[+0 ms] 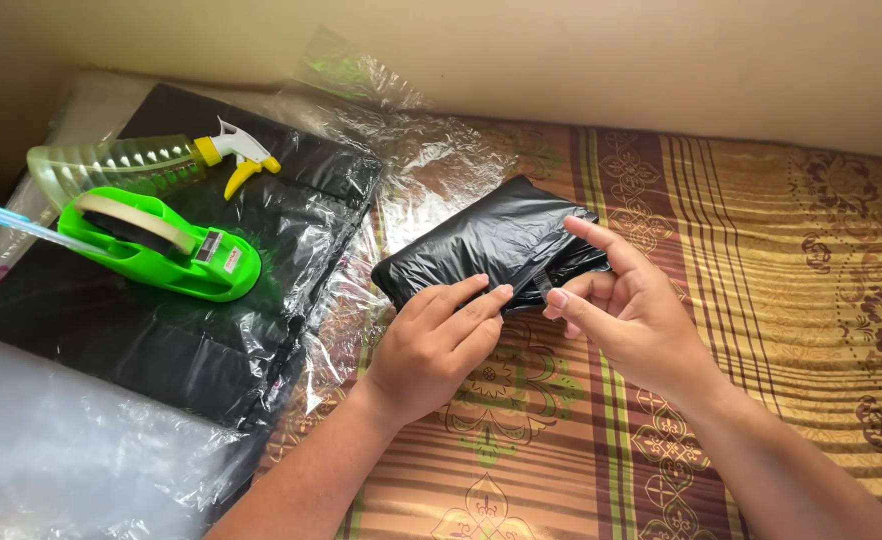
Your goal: Folding and taping a black plastic bag into a compact package.
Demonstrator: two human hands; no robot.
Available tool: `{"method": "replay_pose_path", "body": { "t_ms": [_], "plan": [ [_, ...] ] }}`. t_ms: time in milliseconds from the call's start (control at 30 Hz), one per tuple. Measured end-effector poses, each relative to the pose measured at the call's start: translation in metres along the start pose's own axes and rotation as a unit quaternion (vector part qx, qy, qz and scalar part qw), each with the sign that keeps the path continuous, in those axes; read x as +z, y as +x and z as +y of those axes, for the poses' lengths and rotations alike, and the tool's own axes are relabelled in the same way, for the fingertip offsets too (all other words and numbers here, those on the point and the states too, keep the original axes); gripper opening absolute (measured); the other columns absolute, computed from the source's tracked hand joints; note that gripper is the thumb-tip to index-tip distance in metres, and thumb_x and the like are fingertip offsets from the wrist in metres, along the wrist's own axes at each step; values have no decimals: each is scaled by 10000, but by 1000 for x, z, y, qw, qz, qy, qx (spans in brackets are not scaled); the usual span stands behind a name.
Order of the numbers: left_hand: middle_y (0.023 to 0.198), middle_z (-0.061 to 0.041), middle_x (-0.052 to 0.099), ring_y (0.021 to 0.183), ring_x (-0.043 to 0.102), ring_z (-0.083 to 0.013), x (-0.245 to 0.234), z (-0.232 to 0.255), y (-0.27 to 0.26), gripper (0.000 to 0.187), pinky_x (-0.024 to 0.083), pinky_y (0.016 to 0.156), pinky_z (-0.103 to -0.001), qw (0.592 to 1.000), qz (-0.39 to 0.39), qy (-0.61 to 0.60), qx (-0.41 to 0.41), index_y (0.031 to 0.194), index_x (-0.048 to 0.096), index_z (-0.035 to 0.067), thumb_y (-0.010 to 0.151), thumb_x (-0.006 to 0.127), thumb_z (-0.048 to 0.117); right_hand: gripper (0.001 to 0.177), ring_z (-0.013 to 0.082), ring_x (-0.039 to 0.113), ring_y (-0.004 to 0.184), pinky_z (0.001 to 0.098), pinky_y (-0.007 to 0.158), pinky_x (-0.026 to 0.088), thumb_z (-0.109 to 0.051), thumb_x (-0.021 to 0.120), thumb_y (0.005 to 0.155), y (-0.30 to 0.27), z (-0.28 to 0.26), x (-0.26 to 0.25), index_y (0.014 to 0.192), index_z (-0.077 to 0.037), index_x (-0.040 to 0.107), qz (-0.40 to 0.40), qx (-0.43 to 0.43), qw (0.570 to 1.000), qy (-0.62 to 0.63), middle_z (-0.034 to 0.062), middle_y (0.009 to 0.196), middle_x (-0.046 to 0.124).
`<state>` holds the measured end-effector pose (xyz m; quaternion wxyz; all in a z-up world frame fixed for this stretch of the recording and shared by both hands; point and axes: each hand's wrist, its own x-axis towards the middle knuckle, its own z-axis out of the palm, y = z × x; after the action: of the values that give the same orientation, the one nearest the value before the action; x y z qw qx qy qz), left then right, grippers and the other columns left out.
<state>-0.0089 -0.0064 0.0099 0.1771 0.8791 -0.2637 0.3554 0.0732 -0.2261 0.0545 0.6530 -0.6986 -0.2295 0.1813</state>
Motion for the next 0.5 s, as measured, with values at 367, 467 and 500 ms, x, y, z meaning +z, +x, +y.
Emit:
{"method": "replay_pose_path", "body": {
  "t_ms": [367, 467, 500],
  "plan": [
    [1314, -74, 702, 1220, 640, -249, -2, 7, 3, 63, 492, 990, -376, 999, -10, 22, 33, 976, 676, 68, 918, 689, 88, 728, 68, 532, 575, 177, 410, 335, 21, 655, 874, 11, 3, 0, 1543, -47, 376, -11, 76, 997, -9, 102, 764, 666],
    [1314, -81, 701, 1218, 643, -256, -2, 7, 2, 64, 492, 983, -380, 999, -9, 18, 34, 977, 676, 65, 919, 687, 90, 687, 68, 490, 515, 189, 375, 307, 20, 657, 872, 14, 3, 1, 1510, -53, 416, -1, 91, 995, -27, 111, 737, 667],
    [1314, -84, 701, 1216, 645, -260, -1, 7, 2, 61, 493, 978, -382, 999, -8, 15, 34, 973, 676, 64, 919, 686, 91, 662, 65, 455, 454, 196, 330, 277, 8, 665, 870, 15, 3, 2, 1489, -64, 443, 10, 105, 994, -41, 125, 726, 687]
  ]
}}
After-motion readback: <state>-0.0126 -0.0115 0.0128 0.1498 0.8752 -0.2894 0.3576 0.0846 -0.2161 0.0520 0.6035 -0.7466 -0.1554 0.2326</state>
